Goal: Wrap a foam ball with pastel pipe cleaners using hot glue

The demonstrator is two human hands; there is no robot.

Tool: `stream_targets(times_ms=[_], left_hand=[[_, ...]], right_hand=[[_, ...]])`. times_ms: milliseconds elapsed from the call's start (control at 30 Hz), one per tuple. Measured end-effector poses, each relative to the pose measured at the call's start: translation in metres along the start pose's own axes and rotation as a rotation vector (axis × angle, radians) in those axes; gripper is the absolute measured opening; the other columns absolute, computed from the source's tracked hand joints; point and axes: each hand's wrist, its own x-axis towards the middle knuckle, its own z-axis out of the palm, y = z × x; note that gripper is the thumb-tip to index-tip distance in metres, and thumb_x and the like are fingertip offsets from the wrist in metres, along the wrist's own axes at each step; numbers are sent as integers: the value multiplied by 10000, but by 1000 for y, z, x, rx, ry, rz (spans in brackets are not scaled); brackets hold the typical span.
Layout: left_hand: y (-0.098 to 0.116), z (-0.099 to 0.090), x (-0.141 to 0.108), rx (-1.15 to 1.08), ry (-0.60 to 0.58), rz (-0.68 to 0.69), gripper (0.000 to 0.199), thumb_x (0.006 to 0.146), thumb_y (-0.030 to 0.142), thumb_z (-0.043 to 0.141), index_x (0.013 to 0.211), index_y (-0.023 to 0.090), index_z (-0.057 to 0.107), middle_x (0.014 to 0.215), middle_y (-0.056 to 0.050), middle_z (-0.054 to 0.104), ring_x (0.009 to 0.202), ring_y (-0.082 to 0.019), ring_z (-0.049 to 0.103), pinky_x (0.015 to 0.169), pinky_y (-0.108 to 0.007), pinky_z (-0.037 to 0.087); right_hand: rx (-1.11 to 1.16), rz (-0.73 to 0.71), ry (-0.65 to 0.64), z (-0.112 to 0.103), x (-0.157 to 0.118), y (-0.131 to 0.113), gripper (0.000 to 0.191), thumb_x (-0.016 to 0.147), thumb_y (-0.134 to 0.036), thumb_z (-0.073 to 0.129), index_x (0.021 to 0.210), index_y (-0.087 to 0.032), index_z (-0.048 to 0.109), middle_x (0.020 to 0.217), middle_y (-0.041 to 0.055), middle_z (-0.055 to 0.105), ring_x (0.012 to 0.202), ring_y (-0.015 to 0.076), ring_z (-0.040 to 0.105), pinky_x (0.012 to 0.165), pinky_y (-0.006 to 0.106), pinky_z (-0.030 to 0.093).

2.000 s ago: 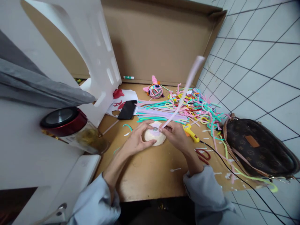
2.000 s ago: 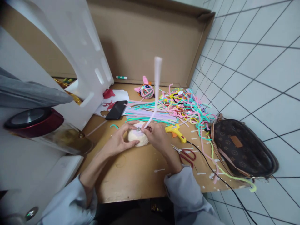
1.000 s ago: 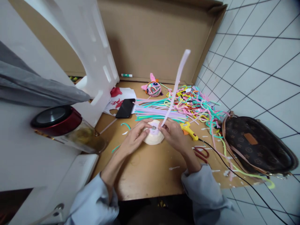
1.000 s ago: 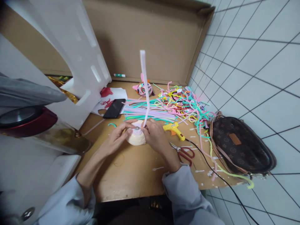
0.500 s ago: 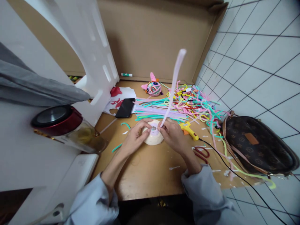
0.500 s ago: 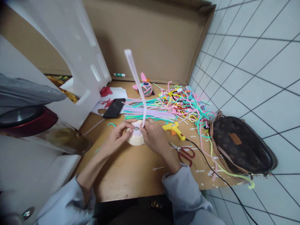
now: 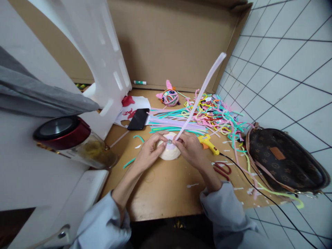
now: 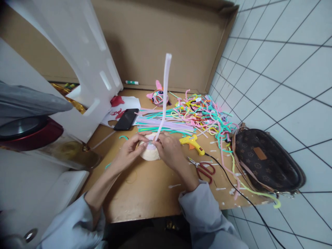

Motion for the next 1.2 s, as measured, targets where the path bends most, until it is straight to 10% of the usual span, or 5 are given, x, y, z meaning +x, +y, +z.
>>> stream_targets(times_ms=[1200], left_hand=[[-1,-5,-1,125,-83,162,198,992,337,444,939,200,577,1322,-122,613,1233,-227,559,1051,-371,416]], right_hand=[[158,-3,68,11,1,5,193,842,-163,622,666,-187,547,665,-22,536,654,134,489,633,259,310]])
